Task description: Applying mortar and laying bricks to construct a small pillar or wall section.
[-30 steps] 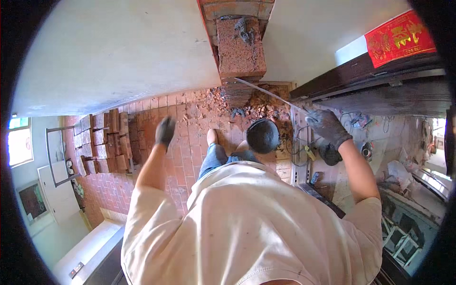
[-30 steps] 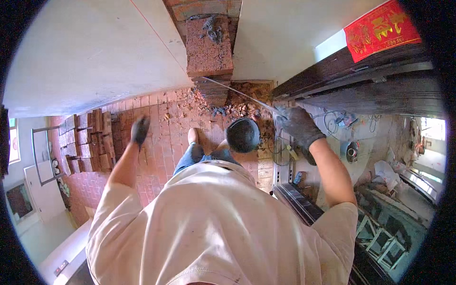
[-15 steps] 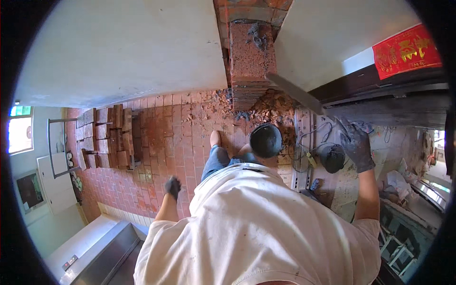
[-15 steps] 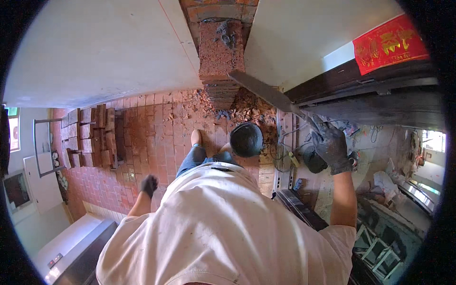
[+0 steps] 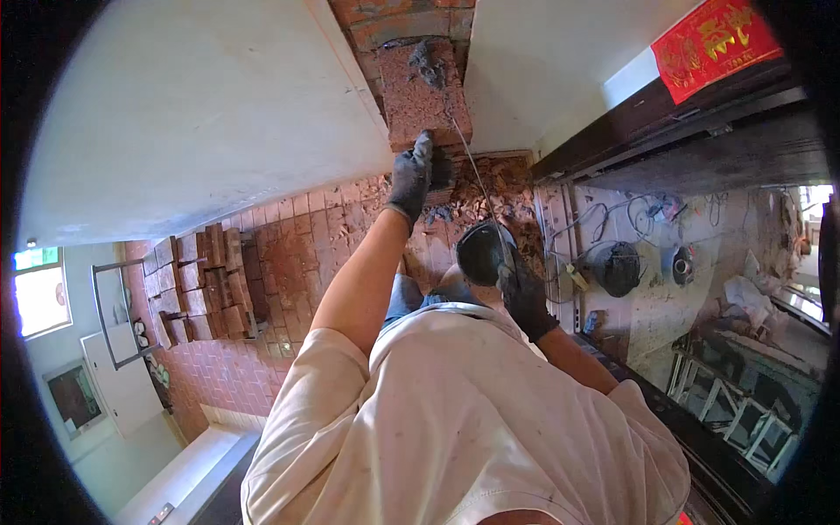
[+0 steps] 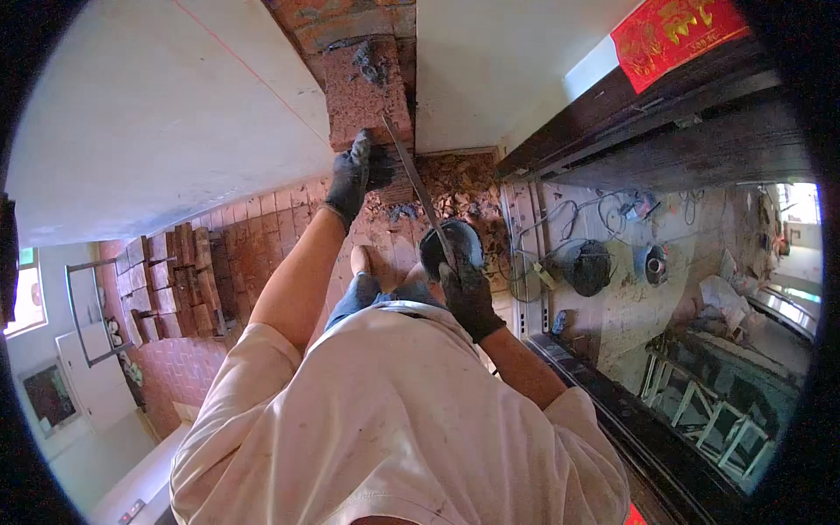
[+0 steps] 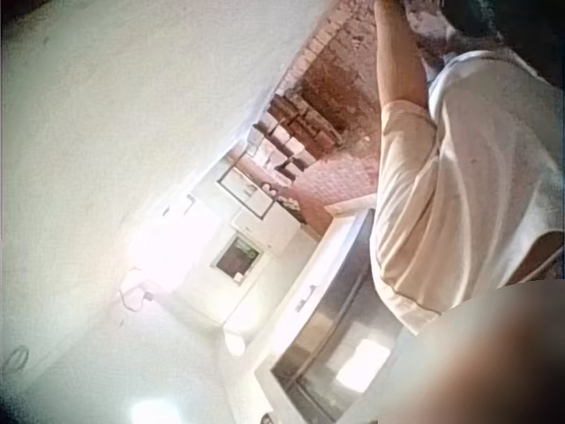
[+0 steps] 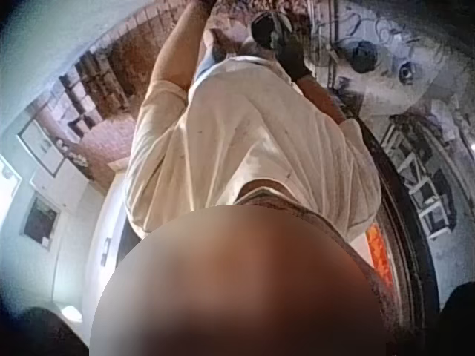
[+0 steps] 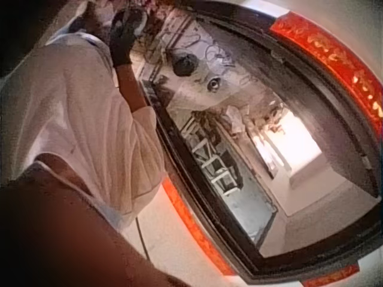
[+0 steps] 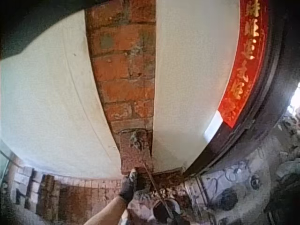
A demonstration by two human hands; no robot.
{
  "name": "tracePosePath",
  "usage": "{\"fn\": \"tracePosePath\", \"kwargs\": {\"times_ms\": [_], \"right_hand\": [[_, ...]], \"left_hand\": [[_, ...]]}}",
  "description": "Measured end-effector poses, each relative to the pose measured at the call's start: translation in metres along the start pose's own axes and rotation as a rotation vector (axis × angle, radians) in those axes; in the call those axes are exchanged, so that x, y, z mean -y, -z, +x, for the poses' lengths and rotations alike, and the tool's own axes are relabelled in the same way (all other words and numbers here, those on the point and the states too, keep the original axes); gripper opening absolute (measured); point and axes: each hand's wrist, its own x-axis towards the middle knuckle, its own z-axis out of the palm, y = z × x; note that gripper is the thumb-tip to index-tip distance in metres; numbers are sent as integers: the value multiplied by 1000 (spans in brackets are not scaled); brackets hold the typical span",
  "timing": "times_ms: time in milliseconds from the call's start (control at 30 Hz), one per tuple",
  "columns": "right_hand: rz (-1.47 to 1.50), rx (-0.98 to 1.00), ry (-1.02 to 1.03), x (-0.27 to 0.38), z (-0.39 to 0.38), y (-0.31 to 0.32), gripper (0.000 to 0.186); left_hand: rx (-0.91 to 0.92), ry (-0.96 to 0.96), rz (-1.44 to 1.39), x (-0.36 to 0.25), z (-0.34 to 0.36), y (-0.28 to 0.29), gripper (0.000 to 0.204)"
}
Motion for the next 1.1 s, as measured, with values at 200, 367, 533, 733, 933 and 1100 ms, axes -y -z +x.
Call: {"fn": "tracePosePath", "kwargs": {"times_ms": [200, 367, 533, 733, 933, 1100], "right_hand": [[-48, 40, -124, -41, -26, -4, 38], [-59, -58, -46, -48, -32, -14, 36], [-10, 42, -75, -46, -24, -6, 35], [115, -30, 30, 18, 37, 5, 32], [782, 279, -486, 109, 146, 1, 39], [816, 228, -459, 146, 156, 15, 47]], "left_hand": [[8, -16, -19, -1, 0, -8, 48], [2, 0, -44, -1, -2, -9, 49], [-19, -11, -68, -5, -8, -12, 46], [-62, -7, -70, -2, -5, -13, 45], [-11, -26, -71, -1, -4, -16, 45], [-66, -168, 65, 32, 28, 9, 51]]}}
